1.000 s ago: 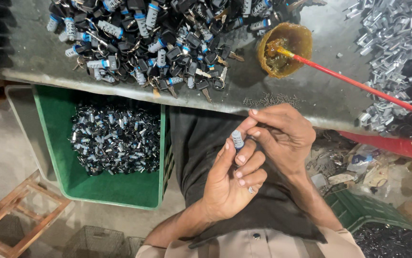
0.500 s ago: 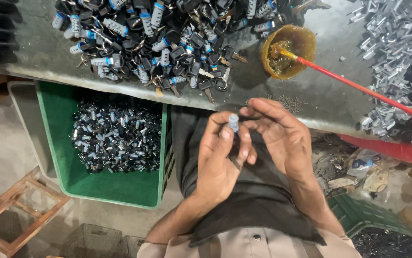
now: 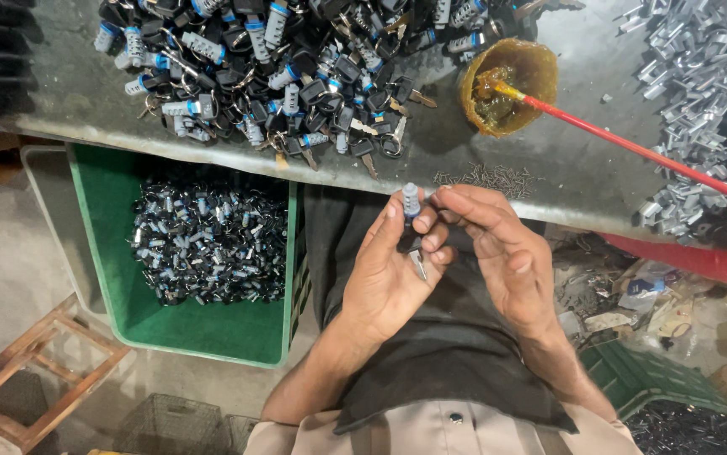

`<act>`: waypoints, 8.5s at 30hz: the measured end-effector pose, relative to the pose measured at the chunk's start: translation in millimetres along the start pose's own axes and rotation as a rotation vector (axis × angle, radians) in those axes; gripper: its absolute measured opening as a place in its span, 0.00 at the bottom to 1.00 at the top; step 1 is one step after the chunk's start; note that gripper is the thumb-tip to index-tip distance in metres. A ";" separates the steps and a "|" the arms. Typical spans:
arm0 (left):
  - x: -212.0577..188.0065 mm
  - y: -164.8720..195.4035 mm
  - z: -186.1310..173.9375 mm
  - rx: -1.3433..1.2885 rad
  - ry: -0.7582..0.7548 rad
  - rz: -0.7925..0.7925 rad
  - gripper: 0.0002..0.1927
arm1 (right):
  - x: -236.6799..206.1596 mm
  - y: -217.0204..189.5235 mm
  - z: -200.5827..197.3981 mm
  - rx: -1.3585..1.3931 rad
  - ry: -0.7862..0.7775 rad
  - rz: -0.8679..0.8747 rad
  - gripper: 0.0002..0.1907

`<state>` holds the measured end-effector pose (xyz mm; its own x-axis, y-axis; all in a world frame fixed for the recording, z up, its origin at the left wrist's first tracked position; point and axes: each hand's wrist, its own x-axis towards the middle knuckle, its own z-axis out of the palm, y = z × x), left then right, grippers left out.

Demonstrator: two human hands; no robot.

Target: The person sits at a workbench covered with piles of small metal lock and key components. They pick up individual components, use a brush to apply liquid from a yellow bowl onto the parts, work the parts with their fingers, and place finished pieces onto piles and into a green bin.

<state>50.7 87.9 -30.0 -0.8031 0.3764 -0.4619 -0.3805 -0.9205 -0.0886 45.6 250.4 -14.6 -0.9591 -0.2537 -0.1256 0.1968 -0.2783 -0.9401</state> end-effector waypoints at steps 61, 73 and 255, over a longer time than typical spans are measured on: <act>-4.4 -10.5 1.7 0.786 0.083 0.462 0.10 | 0.6 -19.0 23.9 -0.087 0.044 0.110 0.42; -4.3 -14.4 -1.4 0.590 0.122 0.281 0.11 | 4.4 -27.0 31.8 -0.773 0.088 0.011 0.32; -15.5 44.4 49.2 1.894 0.001 0.569 0.10 | 16.4 8.3 2.2 -0.264 0.119 0.039 0.08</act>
<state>23.7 46.3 16.7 -0.9872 0.1296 -0.0931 -0.0413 0.3565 0.9334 32.0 241.9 -23.8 -0.9720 -0.1450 -0.1849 0.1891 -0.0156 -0.9818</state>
